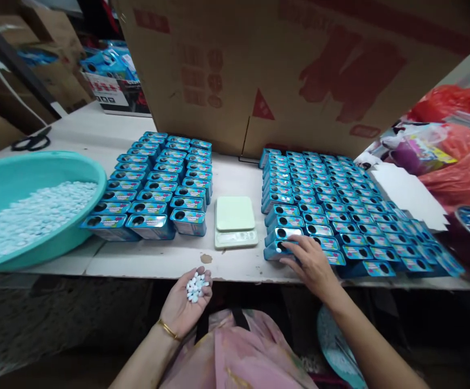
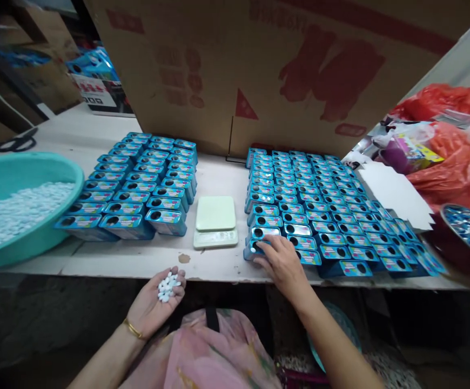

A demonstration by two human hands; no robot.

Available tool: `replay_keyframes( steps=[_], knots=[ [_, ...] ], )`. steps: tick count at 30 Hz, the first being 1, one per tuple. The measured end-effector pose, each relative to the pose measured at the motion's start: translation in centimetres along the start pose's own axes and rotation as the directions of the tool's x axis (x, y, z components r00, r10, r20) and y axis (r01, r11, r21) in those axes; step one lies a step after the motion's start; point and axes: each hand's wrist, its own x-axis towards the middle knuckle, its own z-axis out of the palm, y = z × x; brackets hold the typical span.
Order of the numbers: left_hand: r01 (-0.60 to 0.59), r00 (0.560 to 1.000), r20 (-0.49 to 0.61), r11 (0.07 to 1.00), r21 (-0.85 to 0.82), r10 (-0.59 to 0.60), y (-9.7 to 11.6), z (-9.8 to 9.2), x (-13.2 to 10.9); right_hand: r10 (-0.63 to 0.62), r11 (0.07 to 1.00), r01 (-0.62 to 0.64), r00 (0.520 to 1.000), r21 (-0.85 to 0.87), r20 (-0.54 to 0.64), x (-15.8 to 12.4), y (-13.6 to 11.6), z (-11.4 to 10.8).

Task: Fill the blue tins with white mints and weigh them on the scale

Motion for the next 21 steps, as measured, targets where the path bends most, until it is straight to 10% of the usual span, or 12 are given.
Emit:
replay_keyframes(
  steps=[21],
  knots=[
    [-0.017,1.0,-0.019,0.998,0.055,0.018,-0.7,-0.8,0.2,0.027,0.999,-0.028,0.999,-0.031,-0.031,-0.6,1.2,-0.1]
  ],
)
